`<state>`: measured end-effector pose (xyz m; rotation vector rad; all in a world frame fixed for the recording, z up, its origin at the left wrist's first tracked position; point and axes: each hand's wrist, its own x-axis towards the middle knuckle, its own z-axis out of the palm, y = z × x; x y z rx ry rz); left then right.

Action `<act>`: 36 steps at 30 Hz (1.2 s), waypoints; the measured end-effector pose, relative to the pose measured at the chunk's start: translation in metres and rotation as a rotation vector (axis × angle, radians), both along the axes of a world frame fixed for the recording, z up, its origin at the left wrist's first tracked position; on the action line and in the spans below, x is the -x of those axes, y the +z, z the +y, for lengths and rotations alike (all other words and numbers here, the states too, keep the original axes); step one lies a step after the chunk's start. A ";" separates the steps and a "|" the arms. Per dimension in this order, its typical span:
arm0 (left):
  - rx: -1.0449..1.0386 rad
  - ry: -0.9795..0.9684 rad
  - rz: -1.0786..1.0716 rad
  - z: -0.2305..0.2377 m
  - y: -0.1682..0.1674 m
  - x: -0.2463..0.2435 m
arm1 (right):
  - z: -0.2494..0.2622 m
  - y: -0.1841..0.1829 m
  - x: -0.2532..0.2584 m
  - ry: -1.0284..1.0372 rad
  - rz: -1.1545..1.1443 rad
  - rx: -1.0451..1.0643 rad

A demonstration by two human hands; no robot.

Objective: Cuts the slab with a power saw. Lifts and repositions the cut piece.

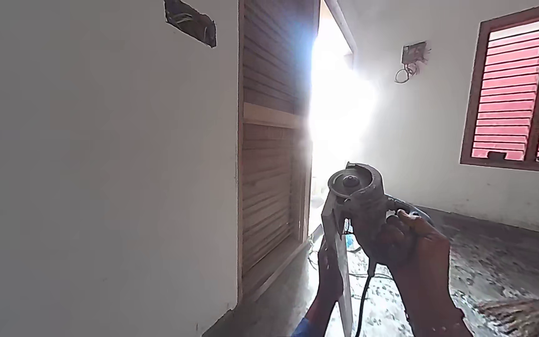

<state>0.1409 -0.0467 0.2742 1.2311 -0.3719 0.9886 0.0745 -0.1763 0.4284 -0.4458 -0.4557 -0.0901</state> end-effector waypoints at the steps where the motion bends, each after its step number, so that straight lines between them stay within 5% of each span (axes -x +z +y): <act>1: -0.004 0.000 -0.015 -0.001 0.001 0.000 | 0.000 0.003 -0.004 0.000 -0.008 -0.005; 7: 0.065 0.065 0.166 -0.003 0.000 0.016 | 0.000 0.019 -0.048 -0.141 -0.058 -0.024; 11: 0.092 0.186 0.254 0.006 0.004 0.022 | -0.032 -0.006 -0.081 -0.315 -0.021 0.044; 15: 0.144 0.288 0.278 0.019 0.010 0.007 | -0.117 -0.085 -0.090 -0.181 0.180 0.033; 18: 0.173 0.372 0.389 0.033 0.001 -0.006 | -0.183 -0.171 -0.095 -0.337 0.498 0.135; 21: 0.034 0.380 0.235 0.044 0.008 -0.012 | -0.244 -0.258 -0.092 -0.479 0.705 0.297; 23: 0.031 0.348 0.110 0.050 0.011 -0.024 | -0.282 -0.310 -0.086 -0.560 0.842 0.346; 26: -0.044 0.224 0.195 0.073 -0.005 -0.035 | -0.334 -0.376 -0.067 -0.643 1.001 0.313; 32: -0.131 0.133 0.081 0.127 -0.010 -0.105 | -0.387 -0.449 -0.025 -0.619 1.134 0.162; 36: -0.033 0.235 0.242 0.087 0.023 -0.088 | -0.398 -0.471 -0.014 -0.481 1.133 0.137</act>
